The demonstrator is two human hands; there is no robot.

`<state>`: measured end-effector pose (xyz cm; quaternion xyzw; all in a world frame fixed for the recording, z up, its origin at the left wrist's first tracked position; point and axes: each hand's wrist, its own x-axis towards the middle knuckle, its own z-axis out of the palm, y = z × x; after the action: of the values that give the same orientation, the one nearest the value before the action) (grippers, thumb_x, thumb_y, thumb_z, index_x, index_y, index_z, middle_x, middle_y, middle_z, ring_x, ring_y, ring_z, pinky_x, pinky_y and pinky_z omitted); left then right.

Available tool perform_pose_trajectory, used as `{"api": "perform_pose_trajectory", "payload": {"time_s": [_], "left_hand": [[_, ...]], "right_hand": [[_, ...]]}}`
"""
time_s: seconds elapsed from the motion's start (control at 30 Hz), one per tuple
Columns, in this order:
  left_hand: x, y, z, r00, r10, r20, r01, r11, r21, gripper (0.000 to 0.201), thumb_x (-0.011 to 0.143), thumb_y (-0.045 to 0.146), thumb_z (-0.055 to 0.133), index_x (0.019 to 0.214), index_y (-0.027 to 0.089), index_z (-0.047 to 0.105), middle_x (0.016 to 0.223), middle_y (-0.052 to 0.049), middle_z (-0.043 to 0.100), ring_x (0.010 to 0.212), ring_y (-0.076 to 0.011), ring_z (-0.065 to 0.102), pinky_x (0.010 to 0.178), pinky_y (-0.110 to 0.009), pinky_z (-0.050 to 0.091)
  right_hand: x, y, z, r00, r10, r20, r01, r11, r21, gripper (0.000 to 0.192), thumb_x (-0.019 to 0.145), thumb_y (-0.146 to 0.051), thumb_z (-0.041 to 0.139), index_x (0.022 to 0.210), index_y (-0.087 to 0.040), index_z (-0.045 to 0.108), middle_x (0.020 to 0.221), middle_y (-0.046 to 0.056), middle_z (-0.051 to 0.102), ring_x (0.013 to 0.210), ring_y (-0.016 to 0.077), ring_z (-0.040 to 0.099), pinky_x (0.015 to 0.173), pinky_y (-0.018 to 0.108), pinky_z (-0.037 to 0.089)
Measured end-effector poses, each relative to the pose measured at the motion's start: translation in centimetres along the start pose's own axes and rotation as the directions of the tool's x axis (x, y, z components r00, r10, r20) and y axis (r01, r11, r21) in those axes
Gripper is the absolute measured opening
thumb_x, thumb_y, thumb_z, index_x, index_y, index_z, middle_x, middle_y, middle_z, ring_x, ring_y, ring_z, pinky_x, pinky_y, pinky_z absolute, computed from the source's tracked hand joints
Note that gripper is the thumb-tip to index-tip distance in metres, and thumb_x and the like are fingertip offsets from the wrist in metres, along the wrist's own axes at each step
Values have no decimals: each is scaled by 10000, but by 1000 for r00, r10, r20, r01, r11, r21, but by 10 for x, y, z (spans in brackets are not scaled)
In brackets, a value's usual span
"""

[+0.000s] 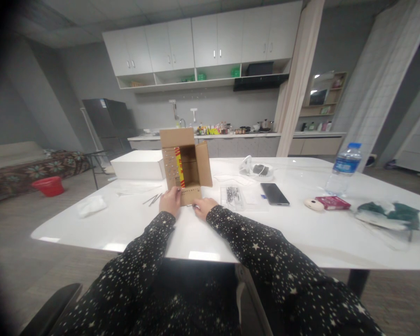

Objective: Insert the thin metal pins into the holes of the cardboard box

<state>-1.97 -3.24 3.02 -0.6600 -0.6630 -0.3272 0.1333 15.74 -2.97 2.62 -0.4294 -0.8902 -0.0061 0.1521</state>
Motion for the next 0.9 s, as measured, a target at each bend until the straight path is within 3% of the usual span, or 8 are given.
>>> {"api": "perform_pose_trajectory", "payload": {"time_s": [0.9], "left_hand": [[-3, 3, 3, 999, 39, -18, -38, 998, 48, 247, 885, 327, 439, 1024, 218, 611, 1044, -92, 610, 1022, -250, 528, 842, -380, 381]], "right_hand": [[-1, 0, -1, 1000, 3, 15, -3, 1000, 1, 283, 884, -276, 426, 1087, -234, 619, 977, 49, 693, 878, 186, 619, 759, 267, 394]]}}
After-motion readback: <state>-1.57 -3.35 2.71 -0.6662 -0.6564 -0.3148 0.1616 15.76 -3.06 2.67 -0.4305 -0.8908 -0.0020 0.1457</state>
